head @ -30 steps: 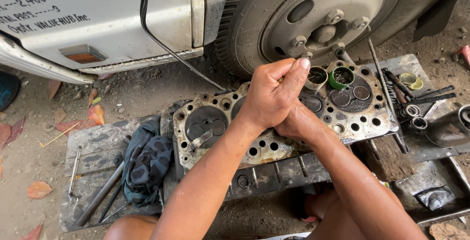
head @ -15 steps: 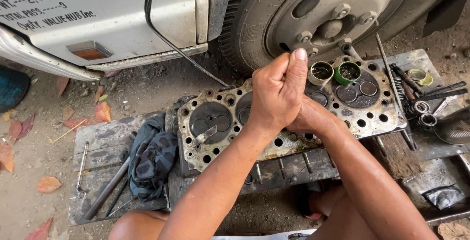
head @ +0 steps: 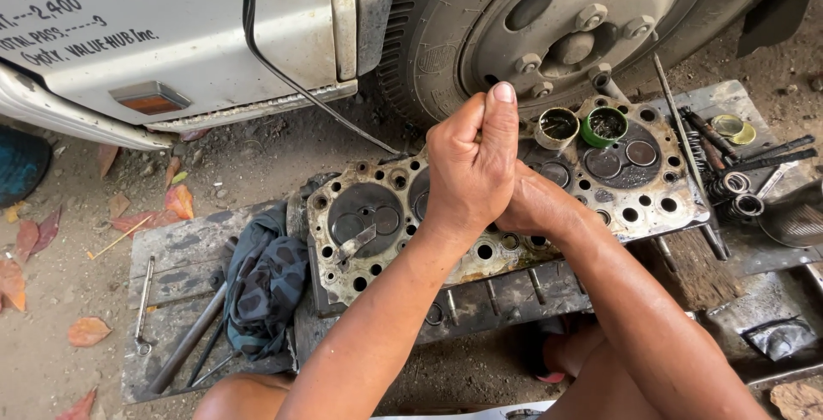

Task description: Lapping engine valves on a cylinder head using a manual lapping tool and grinding compound

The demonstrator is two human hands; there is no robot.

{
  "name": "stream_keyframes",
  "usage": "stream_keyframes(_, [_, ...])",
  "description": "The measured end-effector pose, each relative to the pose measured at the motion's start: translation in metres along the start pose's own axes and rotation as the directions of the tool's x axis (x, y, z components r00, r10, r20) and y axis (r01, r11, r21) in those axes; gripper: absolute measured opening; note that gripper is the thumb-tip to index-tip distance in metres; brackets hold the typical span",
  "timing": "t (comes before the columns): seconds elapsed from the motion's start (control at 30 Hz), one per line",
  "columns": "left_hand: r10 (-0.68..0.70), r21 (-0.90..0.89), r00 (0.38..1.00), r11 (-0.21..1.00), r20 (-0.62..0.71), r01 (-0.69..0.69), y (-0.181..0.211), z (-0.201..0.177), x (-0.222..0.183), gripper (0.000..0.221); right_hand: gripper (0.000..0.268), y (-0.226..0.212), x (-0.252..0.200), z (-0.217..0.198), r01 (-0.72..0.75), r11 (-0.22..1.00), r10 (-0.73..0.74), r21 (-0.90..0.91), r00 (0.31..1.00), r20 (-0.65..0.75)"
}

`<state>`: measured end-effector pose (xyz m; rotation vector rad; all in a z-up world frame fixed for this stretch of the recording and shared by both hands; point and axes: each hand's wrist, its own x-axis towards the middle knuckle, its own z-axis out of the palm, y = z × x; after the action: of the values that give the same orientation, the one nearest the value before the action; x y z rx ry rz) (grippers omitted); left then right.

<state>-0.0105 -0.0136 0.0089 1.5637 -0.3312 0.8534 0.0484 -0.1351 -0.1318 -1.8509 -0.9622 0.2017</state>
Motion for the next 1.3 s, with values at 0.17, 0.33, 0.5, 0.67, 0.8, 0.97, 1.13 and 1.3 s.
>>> stream_keyframes(0.17, [-0.006,0.017,1.0,1.0,-0.002,0.006,0.002,0.0,0.001,0.043,0.022,0.002,0.0,0.001,-0.004,1.0,0.004,0.003,1.0,0.004])
stream_keyframes(0.33, [0.005,0.011,1.0,1.0,0.02,-0.005,0.005,-0.002,0.001,0.043,0.022,0.002,-0.003,0.0,0.0,1.0,0.0,0.002,1.0,0.002])
stream_keyframes(0.5, [0.015,-0.085,0.992,0.996,0.125,-0.004,-0.002,0.0,-0.003,0.045,0.022,-0.003,-0.009,0.005,0.006,1.0,-0.006,0.001,1.0,0.0])
stream_keyframes(0.67, [0.026,-0.175,0.982,0.984,0.189,0.008,-0.005,-0.004,-0.002,0.046,0.022,-0.009,-0.009,0.01,0.0,1.0,0.0,-0.003,1.0,-0.017])
stream_keyframes(0.8, [0.029,-0.21,0.974,0.977,0.225,0.02,-0.006,-0.005,-0.002,0.046,0.023,-0.009,-0.009,0.012,-0.004,1.0,0.004,-0.005,1.0,-0.017])
stream_keyframes(0.97, [0.03,-0.23,0.966,0.973,0.257,0.03,-0.003,-0.008,0.001,0.046,0.023,-0.006,-0.014,0.011,-0.007,1.0,0.007,-0.008,1.0,-0.013])
stream_keyframes(1.13, [0.021,-0.258,0.959,0.965,0.281,0.055,-0.002,-0.011,0.002,0.046,0.023,-0.004,-0.014,0.011,-0.01,1.0,0.01,-0.004,1.0,-0.016])
stream_keyframes(1.3, [0.007,-0.259,0.948,0.963,0.318,0.079,-0.007,-0.01,0.002,0.046,0.024,-0.004,-0.016,0.011,-0.009,1.0,0.009,-0.004,1.0,-0.026])
